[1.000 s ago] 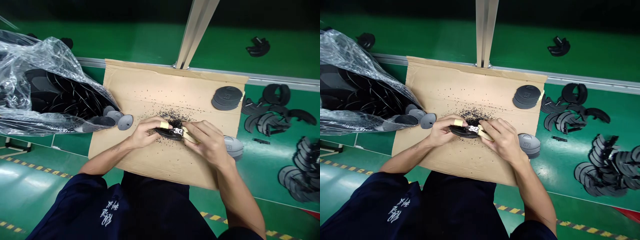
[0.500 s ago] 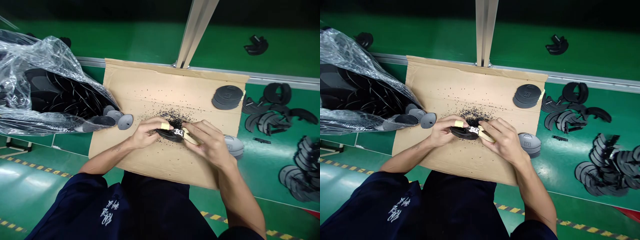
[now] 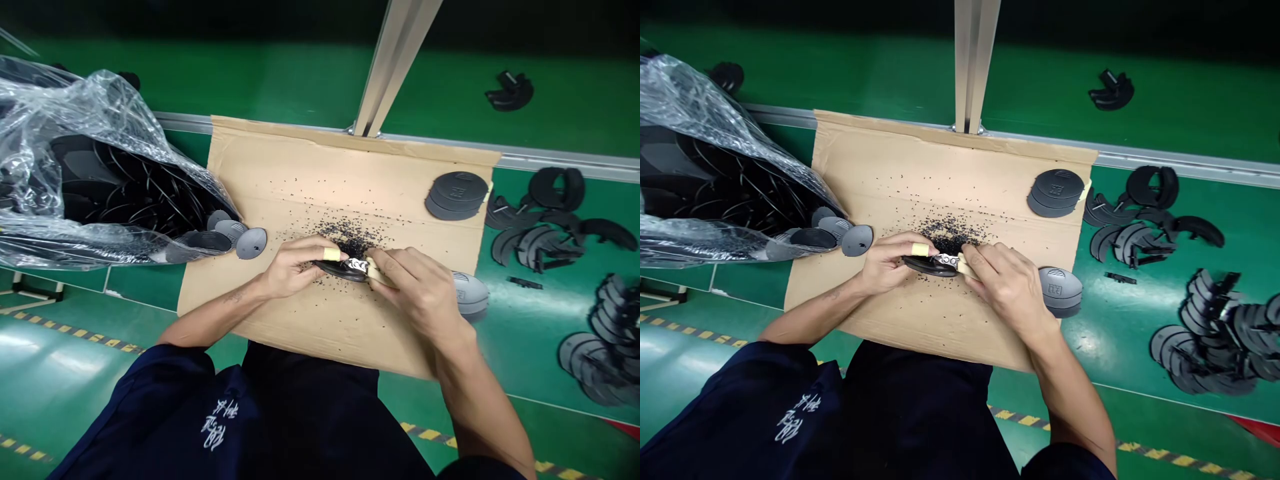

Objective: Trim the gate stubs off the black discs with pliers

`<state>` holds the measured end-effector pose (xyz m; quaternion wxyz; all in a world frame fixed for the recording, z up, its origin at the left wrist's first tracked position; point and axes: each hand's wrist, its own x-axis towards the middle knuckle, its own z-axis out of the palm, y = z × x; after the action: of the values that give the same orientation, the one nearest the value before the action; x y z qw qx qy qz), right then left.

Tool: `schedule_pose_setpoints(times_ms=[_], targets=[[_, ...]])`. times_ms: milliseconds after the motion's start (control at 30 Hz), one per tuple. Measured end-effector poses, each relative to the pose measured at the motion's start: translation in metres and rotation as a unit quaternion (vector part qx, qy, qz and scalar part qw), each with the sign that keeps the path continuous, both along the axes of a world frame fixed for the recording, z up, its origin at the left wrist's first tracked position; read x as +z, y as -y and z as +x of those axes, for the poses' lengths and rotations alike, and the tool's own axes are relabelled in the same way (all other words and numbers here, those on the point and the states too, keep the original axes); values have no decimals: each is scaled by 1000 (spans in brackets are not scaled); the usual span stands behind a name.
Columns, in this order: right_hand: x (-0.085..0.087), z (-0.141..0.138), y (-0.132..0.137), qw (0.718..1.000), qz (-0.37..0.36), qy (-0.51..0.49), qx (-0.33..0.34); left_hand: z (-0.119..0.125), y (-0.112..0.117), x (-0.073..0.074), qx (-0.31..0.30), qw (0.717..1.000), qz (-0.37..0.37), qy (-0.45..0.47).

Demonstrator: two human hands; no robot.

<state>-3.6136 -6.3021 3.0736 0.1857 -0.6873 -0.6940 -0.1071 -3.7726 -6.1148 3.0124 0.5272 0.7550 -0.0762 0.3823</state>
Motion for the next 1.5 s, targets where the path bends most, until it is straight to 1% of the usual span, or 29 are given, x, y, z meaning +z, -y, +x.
schedule_pose_setpoints(times_ms=[67, 133, 200, 267, 367, 433, 533, 600, 667, 733, 767, 833, 867, 900, 967, 1067, 1133, 1200, 1233, 1267, 1300, 1333, 1367, 1400, 1433, 1467, 1500], targets=[[-4, 0, -1, 999, 3, -43, 11, 0, 0, 1, -1, 1000, -5, -12], [-8, 2, -3, 993, 18, -111, 24, -1, 0, 1, 4, 999, -18, -32], [-12, 4, -5, 988, 41, -147, 18, -1, 1, 2, 13, 998, -35, -60], [-13, 7, -6, 992, 61, -106, -10, -1, 2, 3, 19, 995, -47, -89], [-9, 9, -8, 998, 58, 17, -26, 1, 3, 9, 3, 992, -33, -120], [-8, 10, -8, 997, 61, 51, -22, 1, 1, 17, -26, 991, 1, -132], [-10, 13, -7, 993, 101, 38, -39, 2, -12, 39, -47, 986, 56, -148], [-13, 16, -8, 989, 129, 32, -63, 7, -32, 57, -26, 978, 116, -169], [-17, 19, -8, 985, 144, 41, -84, 19, -62, 73, 21, 960, 196, -201], [-21, 21, -7, 984, 140, 56, -98, 39, -98, 86, 84, 927, 276, -239], [-23, 22, -7, 984, 135, 60, -103, 52, -117, 90, 116, 904, 315, -263], [-26, 23, -8, 985, 125, 58, -103, 80, -149, 95, 178, 848, 372, -332], [-27, 22, -8, 986, 122, 54, -97, 93, -161, 96, 196, 823, 389, -364], [-28, 22, -8, 987, 123, 52, -89, 104, -172, 96, 209, 807, 397, -384], [-28, 22, -8, 987, 135, 53, -75, 118, -186, 94, 222, 788, 403, -409], [-27, 20, -5, 981, 170, 55, -75, 120, -197, 93, 240, 773, 406, -423], [-27, 16, -1, 981, 172, 44, -76, 113, -198, 99, 239, 769, 414, -425], [-27, 10, 2, 988, 126, 36, -87, 103, -190, 110, 207, 770, 429, -425], [-26, 7, 3, 991, 89, 36, -96, 99, -183, 117, 171, 775, 437, -423], [-26, 4, 4, 992, 52, 36, -106, 97, -172, 124, 121, 782, 444, -419], [-25, 1, 4, 993, 19, 37, -114, 97, -160, 130, 56, 793, 447, -411], [-25, -1, 5, 992, -4, 37, -117, 99, -146, 136, -23, 807, 441, -391], [-24, -3, 4, 993, -18, 35, -115, 105, -130, 140, -87, 819, 435, -364], [-24, -4, 4, 993, -25, 31, -111, 115, -113, 143, -131, 828, 434, -330], [-25, -4, 4, 994, -27, 29, -107, 128, -96, 144, -152, 835, 441, -293], [-25, -4, 4, 994, -28, 29, -102, 146, -80, 143, -150, 837, 457, -262], [-27, -3, 5, 994, -30, 31, -96, 167, -65, 141, -131, 833, 478, -248]])
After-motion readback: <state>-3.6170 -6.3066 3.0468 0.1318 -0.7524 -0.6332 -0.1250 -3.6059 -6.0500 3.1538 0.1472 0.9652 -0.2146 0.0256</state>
